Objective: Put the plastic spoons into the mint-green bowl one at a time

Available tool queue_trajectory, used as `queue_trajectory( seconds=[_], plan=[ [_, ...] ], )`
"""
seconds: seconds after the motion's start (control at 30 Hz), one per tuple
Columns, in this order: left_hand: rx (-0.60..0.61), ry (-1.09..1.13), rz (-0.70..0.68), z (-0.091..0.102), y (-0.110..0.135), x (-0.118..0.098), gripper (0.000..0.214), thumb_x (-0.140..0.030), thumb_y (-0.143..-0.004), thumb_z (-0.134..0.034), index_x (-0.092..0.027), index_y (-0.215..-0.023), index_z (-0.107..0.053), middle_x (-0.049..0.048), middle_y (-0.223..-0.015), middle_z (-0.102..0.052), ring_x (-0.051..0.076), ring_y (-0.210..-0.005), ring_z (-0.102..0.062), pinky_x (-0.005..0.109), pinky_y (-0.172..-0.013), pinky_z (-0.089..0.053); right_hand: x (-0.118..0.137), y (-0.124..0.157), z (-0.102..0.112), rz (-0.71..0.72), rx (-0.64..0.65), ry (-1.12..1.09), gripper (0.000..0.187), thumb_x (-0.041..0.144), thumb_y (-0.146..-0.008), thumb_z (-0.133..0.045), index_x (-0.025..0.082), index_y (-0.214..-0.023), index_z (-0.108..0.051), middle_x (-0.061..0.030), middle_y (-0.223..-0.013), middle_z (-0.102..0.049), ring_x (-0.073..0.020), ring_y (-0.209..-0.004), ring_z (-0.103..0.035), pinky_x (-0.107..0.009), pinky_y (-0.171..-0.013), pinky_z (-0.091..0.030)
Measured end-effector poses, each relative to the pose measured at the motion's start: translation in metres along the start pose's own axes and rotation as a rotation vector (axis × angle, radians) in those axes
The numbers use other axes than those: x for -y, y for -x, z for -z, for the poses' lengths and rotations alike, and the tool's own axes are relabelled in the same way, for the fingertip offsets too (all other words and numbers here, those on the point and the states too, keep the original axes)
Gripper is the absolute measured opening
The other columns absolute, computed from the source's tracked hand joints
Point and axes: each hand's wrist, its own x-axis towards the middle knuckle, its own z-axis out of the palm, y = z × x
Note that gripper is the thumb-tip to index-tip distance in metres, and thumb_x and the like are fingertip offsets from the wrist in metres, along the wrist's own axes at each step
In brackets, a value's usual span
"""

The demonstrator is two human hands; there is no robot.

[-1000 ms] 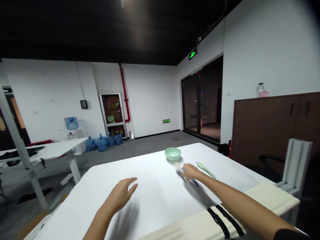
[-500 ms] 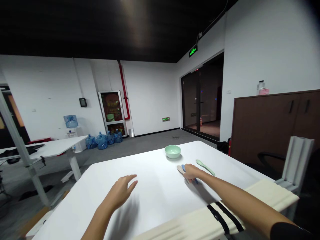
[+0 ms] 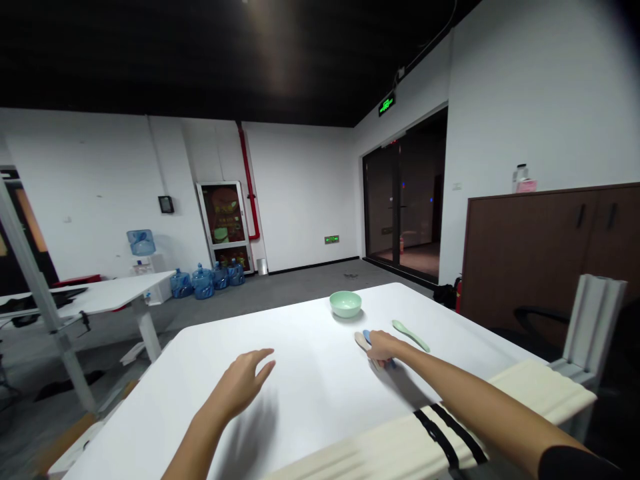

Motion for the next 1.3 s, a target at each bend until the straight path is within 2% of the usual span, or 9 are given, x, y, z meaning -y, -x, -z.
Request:
queue_trajectory(
  seconds=[0.13, 0.27, 0.47, 0.63, 0.77, 0.87, 1.03, 1.17, 1.3],
  plan=[
    [-0.001, 0.0, 0.0, 0.0, 0.0, 0.0, 0.056, -0.058, -0.092, -0.036, -0.024, -0.129, -0.06, 0.0072, -0.132, -0.062, 0.028, -0.123, -0.055, 0.041, -0.102, -0.043, -0.001, 0.001, 0.003, 0.008, -0.011, 0.012, 0.014, 0.026, -0.067, -0.066, 0.018, -0.061, -0.056, -0.0066, -0.06, -0.068, -0.0206, -0.062, -0.065, -0.028, -0.058, -0.048],
    [-0.003, 0.005, -0.005, -0.001, -0.001, 0.002, 0.056, -0.059, -0.092, -0.036, -0.024, -0.129, -0.059, 0.0071, -0.132, -0.062, 0.028, -0.123, -0.055, 0.041, -0.101, -0.043, -0.003, 0.0, 0.008, -0.005, -0.049, 0.03, 0.013, 0.029, -0.071, -0.063, 0.017, -0.072, -0.06, -0.0073, -0.067, -0.07, -0.0194, -0.063, -0.066, -0.027, -0.057, -0.047],
    [-0.007, -0.007, -0.011, -0.001, 0.0, 0.001, 0.055, -0.058, -0.092, -0.035, -0.024, -0.129, -0.059, 0.0068, -0.132, -0.062, 0.028, -0.124, -0.055, 0.04, -0.101, -0.044, -0.01, -0.004, 0.012, -0.051, -0.334, 0.179, 0.022, 0.032, -0.076, -0.06, 0.015, -0.089, -0.064, -0.0162, -0.106, -0.069, -0.0278, -0.091, -0.067, -0.029, -0.064, -0.044],
    [-0.002, -0.008, -0.01, 0.0, -0.001, -0.001, 0.055, -0.058, -0.092, -0.036, -0.024, -0.128, -0.06, 0.0068, -0.132, -0.063, 0.028, -0.123, -0.056, 0.04, -0.101, -0.044, -0.02, -0.009, 0.006, -0.062, -0.264, 0.182, 0.026, 0.026, -0.068, -0.066, 0.012, -0.09, -0.066, -0.0194, -0.105, -0.069, -0.0306, -0.089, -0.067, -0.031, -0.061, -0.044],
    [-0.004, -0.003, -0.011, -0.001, -0.001, 0.0, 0.055, -0.059, -0.091, -0.037, -0.025, -0.127, -0.061, 0.0065, -0.131, -0.063, 0.028, -0.123, -0.056, 0.04, -0.101, -0.044, -0.025, -0.012, 0.005, -0.094, -0.151, 0.148, 0.016, 0.017, -0.064, -0.067, 0.01, -0.079, -0.068, -0.0176, -0.087, -0.071, -0.0275, -0.075, -0.067, -0.032, -0.06, -0.045],
    [-0.006, -0.003, -0.015, -0.001, -0.001, 0.002, 0.055, -0.058, -0.091, -0.037, -0.024, -0.128, -0.06, 0.0069, -0.132, -0.063, 0.028, -0.123, -0.056, 0.04, -0.102, -0.043, -0.024, -0.012, 0.011, -0.109, -0.155, 0.107, 0.011, 0.016, -0.066, -0.065, 0.01, -0.074, -0.069, -0.0154, -0.077, -0.07, -0.0253, -0.07, -0.067, -0.031, -0.061, -0.046],
    [-0.001, 0.004, 0.0, -0.001, -0.001, 0.003, 0.056, -0.058, -0.091, -0.036, -0.024, -0.129, -0.059, 0.0066, -0.133, -0.062, 0.028, -0.125, -0.054, 0.041, -0.101, -0.044, -0.003, -0.009, 0.028, -0.059, -0.259, 0.065, 0.011, 0.019, -0.066, -0.064, 0.013, -0.074, -0.069, -0.0109, -0.078, -0.071, -0.0206, -0.069, -0.067, -0.025, -0.058, -0.044],
    [-0.001, 0.008, 0.006, -0.001, -0.001, 0.003, 0.056, -0.058, -0.091, -0.037, -0.023, -0.128, -0.06, 0.0073, -0.133, -0.062, 0.029, -0.124, -0.055, 0.041, -0.101, -0.044, 0.032, -0.006, 0.033, 0.056, -0.225, -0.001, 0.01, 0.021, -0.065, -0.064, 0.014, -0.059, -0.066, -0.0066, -0.068, -0.07, -0.0157, -0.063, -0.064, -0.021, -0.055, -0.043],
    [0.006, 0.003, 0.008, 0.0, 0.0, 0.003, 0.056, -0.058, -0.091, -0.037, -0.023, -0.128, -0.06, 0.0075, -0.133, -0.062, 0.028, -0.124, -0.055, 0.041, -0.101, -0.043, 0.071, -0.003, 0.024, 0.129, -0.154, -0.052, 0.014, 0.02, -0.065, -0.063, 0.014, -0.052, -0.064, -0.005, -0.06, -0.068, -0.0127, -0.058, -0.06, -0.02, -0.052, -0.042]
  ],
)
